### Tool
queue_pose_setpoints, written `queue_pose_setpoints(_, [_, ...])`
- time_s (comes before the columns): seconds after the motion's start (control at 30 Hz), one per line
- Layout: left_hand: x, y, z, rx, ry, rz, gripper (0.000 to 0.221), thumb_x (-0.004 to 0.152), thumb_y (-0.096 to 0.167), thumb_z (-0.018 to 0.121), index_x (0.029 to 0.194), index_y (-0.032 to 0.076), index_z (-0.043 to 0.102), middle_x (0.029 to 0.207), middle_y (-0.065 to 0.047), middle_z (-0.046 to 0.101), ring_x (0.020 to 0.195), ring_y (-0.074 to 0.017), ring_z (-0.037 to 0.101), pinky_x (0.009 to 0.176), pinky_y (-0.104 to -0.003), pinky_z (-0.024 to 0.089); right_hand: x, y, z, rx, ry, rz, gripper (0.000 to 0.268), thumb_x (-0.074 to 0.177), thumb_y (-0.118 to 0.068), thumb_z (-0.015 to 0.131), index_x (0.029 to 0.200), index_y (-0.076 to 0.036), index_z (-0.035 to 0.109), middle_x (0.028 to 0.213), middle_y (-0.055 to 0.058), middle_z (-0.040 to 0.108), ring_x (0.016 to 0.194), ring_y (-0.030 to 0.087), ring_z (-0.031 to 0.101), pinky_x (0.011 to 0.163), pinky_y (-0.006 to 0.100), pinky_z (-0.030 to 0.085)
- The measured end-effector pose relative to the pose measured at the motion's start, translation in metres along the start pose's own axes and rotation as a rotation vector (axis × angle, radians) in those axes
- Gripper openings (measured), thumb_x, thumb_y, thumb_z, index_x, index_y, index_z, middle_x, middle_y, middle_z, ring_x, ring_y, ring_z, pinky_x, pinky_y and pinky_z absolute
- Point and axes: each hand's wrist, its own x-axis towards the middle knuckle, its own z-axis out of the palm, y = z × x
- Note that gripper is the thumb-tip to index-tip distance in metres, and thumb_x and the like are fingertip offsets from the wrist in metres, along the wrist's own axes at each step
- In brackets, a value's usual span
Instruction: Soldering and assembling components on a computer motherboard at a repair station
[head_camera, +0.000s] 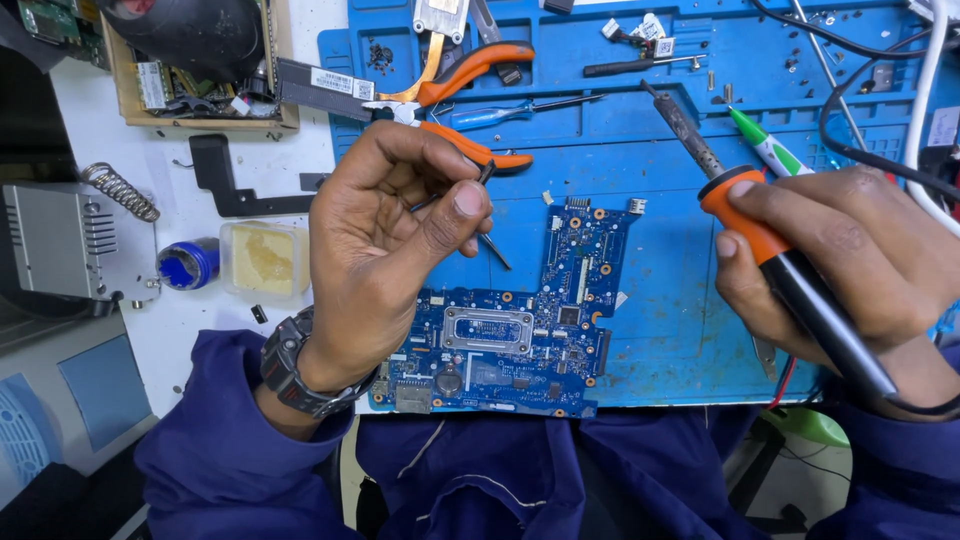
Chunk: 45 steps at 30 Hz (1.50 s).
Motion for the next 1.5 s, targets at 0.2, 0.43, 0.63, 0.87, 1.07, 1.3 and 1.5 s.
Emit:
queue_pose_setpoints(0.2, [0.000, 0.000, 0.001, -0.006, 0.004, 0.007, 0.016, 0.102, 0.018, 0.066, 0.110, 0.008, 0.057, 0.101, -0.007, 0.062, 0.082, -0.0173, 0.067, 0.066, -0.024, 0.061, 0.005, -0.004, 0.002, 0.015, 0.030, -0.046, 0.024, 0.105, -0.004, 0.072, 0.112, 0.019, 0.072, 0.096, 0.032, 0.073, 0.075, 0.038, 0.065, 0.069, 0.044, 0.052])
queue_pose_setpoints(0.43, [0.000, 0.001, 0.000, 0.018, -0.008, 0.018, 0.015, 0.103, 0.020, 0.065, 0.110, 0.009, 0.057, 0.102, -0.007, 0.061, 0.083, -0.0171, 0.067, 0.066, -0.024, 0.062, 0.001, -0.002, -0.004, 0.010, -0.030, -0.004, 0.026, 0.107, -0.004, 0.074, 0.119, 0.019, 0.070, 0.103, 0.034, 0.074, 0.086, 0.043, 0.071, 0.078, 0.047, 0.057])
queue_pose_setpoints(0.63, [0.000, 0.001, 0.000, 0.025, -0.005, 0.012, 0.016, 0.102, 0.021, 0.065, 0.110, 0.009, 0.057, 0.101, -0.007, 0.062, 0.083, -0.0169, 0.068, 0.065, -0.024, 0.061, 0.002, -0.001, 0.001, 0.021, -0.002, -0.029, 0.026, 0.107, -0.004, 0.073, 0.117, 0.020, 0.070, 0.102, 0.035, 0.075, 0.086, 0.042, 0.070, 0.077, 0.047, 0.057])
queue_pose_setpoints(0.87, [0.000, -0.001, 0.001, 0.021, 0.000, 0.012, 0.015, 0.102, 0.016, 0.066, 0.111, 0.008, 0.056, 0.101, -0.007, 0.061, 0.083, -0.0157, 0.067, 0.064, -0.024, 0.060, -0.002, 0.004, 0.009, 0.006, 0.031, -0.075, 0.029, 0.107, -0.008, 0.073, 0.116, 0.020, 0.071, 0.096, 0.034, 0.074, 0.079, 0.041, 0.069, 0.071, 0.047, 0.056])
queue_pose_setpoints(1.07, [-0.001, -0.002, 0.000, 0.019, 0.004, 0.007, 0.016, 0.101, 0.013, 0.068, 0.113, 0.008, 0.058, 0.108, -0.006, 0.060, 0.087, -0.0132, 0.062, 0.066, -0.022, 0.061, -0.001, 0.000, 0.007, -0.009, 0.005, -0.045, 0.030, 0.107, -0.009, 0.073, 0.118, 0.019, 0.071, 0.099, 0.033, 0.074, 0.080, 0.040, 0.068, 0.071, 0.046, 0.054])
queue_pose_setpoints(1.3, [-0.001, -0.002, 0.000, 0.006, -0.005, 0.047, 0.015, 0.102, 0.010, 0.068, 0.113, 0.008, 0.058, 0.113, -0.008, 0.061, 0.091, -0.0154, 0.064, 0.078, -0.024, 0.061, -0.013, 0.003, -0.015, 0.110, -0.126, 0.224, 0.039, 0.105, -0.006, 0.076, 0.134, 0.016, 0.061, 0.126, 0.035, 0.068, 0.116, 0.046, 0.068, 0.105, 0.052, 0.054])
queue_pose_setpoints(1.5, [-0.001, -0.003, 0.000, 0.017, 0.014, 0.035, 0.016, 0.100, 0.005, 0.069, 0.110, 0.008, 0.058, 0.107, -0.007, 0.059, 0.085, -0.0142, 0.062, 0.066, -0.021, 0.060, 0.014, -0.006, -0.030, 0.065, -0.205, 0.116, 0.033, 0.105, 0.003, 0.077, 0.135, 0.009, 0.066, 0.128, 0.033, 0.067, 0.117, 0.045, 0.065, 0.102, 0.051, 0.056])
